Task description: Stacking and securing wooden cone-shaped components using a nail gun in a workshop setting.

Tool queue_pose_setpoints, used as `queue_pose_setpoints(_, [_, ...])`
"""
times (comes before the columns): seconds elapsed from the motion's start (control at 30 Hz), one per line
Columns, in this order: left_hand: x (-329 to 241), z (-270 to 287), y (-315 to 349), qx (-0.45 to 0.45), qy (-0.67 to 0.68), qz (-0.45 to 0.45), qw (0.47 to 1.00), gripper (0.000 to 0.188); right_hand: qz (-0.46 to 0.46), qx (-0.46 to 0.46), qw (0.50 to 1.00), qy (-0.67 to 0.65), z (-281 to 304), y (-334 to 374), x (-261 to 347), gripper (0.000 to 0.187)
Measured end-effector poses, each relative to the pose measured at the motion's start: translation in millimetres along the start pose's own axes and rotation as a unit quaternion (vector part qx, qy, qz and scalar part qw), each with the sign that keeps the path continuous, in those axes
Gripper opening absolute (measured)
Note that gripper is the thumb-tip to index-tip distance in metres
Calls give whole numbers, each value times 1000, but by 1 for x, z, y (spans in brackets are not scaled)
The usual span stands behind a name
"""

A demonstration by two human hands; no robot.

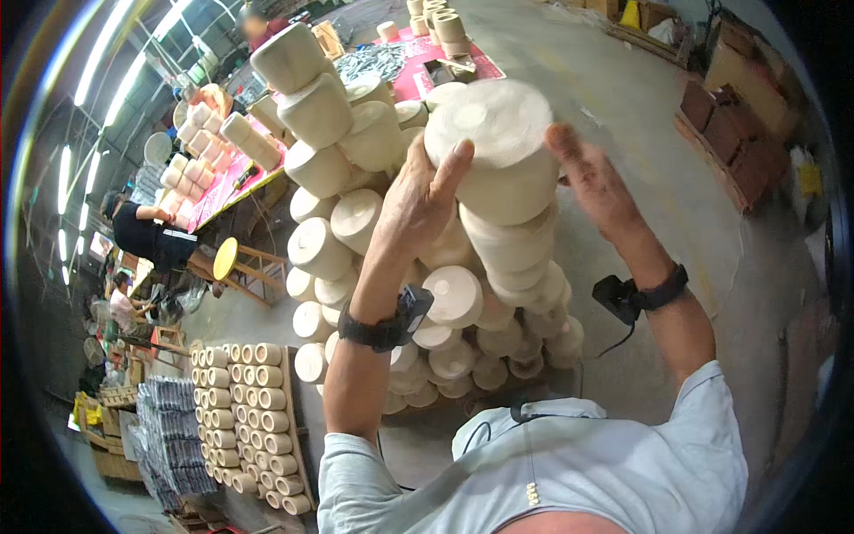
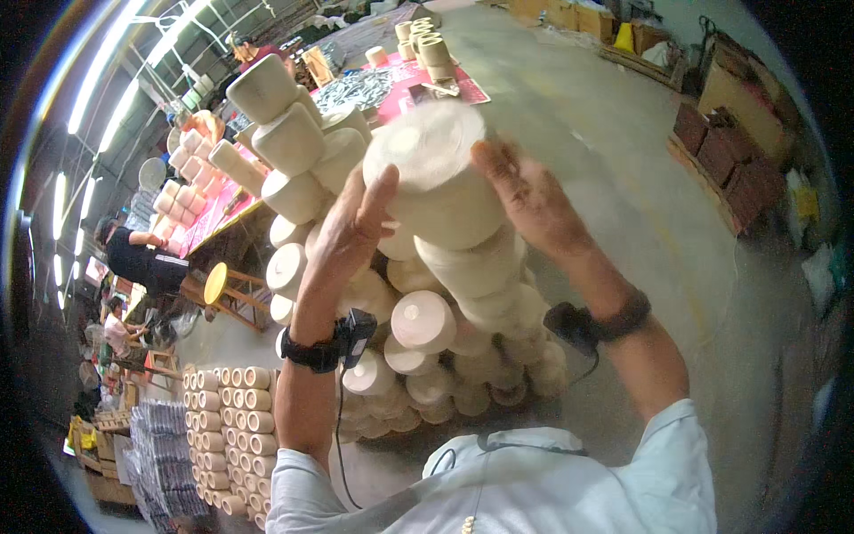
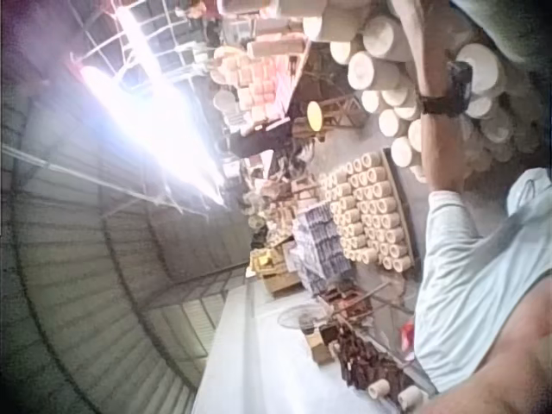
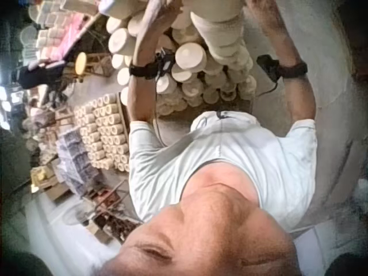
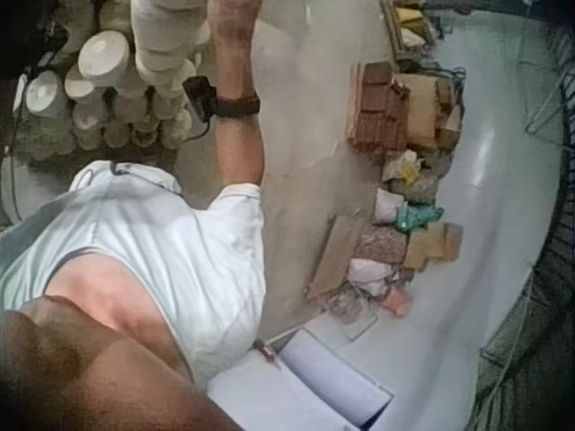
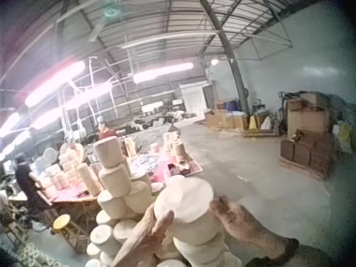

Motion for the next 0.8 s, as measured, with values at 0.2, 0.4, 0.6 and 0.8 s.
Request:
queue_pose_setpoints(0.2, [6,-19,-10,0,15,44,999,70,39,-10,998,-51,8,1,-11,65])
queue_pose_setpoints(0.4, [12,-14,5,-24,-3,95,995,67,62,8,995,-79,3,0,-19,63])
queue_pose_setpoints(0.6, [55,-22,16,-74,96,88,989,73,-43,2,992,-115,26,-5,-55,71])
queue_pose_setpoints(0.8, [181,-133,76,177,-41,450,874,76,-123,15,992,-32,63,70,-251,78])
Point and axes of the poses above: each hand's wrist, its own y-axis away from the middle knuckle, its own z-axis out of the back of the hand, x = y × z, the point moved 5 cm from there along -y, towards the middle knuckle, and after that the axes turned 11 degrees about -y, right-handed, at the moved point
